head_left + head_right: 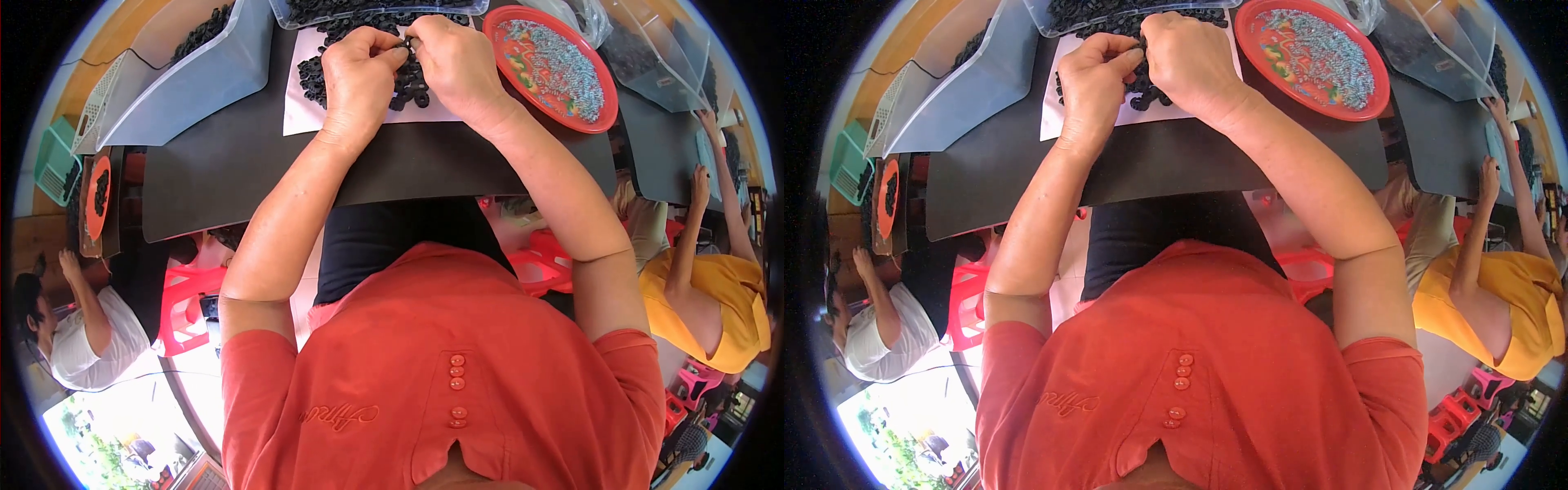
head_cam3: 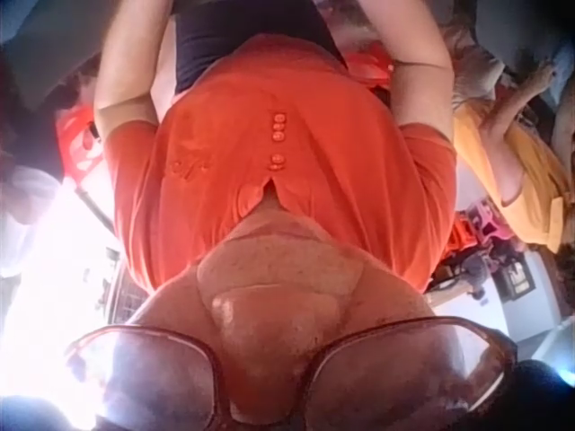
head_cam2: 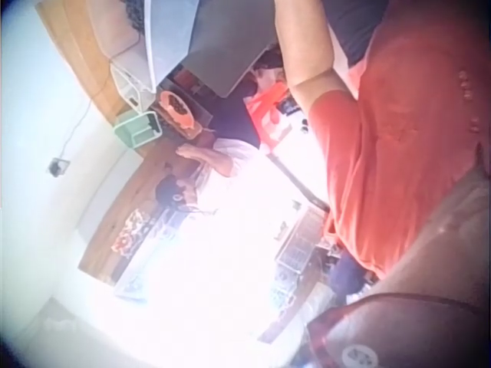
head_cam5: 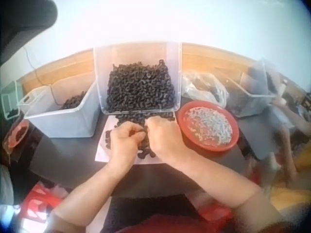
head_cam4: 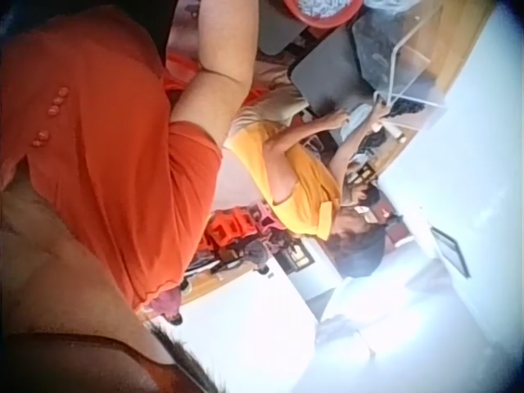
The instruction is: The recorder is manually assembling or sorting small black plastic components at a workshop desk.
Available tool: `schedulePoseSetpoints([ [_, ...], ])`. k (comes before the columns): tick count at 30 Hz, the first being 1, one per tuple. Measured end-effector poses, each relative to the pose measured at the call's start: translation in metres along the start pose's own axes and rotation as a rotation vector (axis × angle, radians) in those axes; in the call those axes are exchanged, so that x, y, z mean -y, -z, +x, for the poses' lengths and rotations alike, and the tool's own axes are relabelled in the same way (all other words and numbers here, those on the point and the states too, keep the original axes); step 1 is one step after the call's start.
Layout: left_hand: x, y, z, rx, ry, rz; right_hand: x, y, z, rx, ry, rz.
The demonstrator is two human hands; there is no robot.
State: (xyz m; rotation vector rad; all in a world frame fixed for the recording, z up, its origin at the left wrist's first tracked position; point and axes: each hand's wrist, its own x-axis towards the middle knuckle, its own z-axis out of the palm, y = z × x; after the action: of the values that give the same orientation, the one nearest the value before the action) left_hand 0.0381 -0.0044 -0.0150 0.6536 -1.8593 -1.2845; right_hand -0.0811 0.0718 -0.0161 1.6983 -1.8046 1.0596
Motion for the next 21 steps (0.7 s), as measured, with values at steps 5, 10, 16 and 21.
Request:
schedulePoseSetpoints([
  [5,-0.009,-0.002,-0.003,-0.042,0.094,-0.112,0.005,-0.011,-0.001,-0.141,0.103,-0.063],
  [10,-0.002,0.003,0.001,-0.080,0.115,-0.235,0.013,-0.017,0.000,-0.176,0.033,-0.051],
  [16,-0.007,0.007,0.007,0.012,0.176,-0.321,0.004,-0.007,-0.002,-0.165,0.073,0.112],
  [21,-0.003,0.009,0.009,0.034,0.220,-0.457,0.005,-0.010,0.000,-0.166,0.106,0.022],
])
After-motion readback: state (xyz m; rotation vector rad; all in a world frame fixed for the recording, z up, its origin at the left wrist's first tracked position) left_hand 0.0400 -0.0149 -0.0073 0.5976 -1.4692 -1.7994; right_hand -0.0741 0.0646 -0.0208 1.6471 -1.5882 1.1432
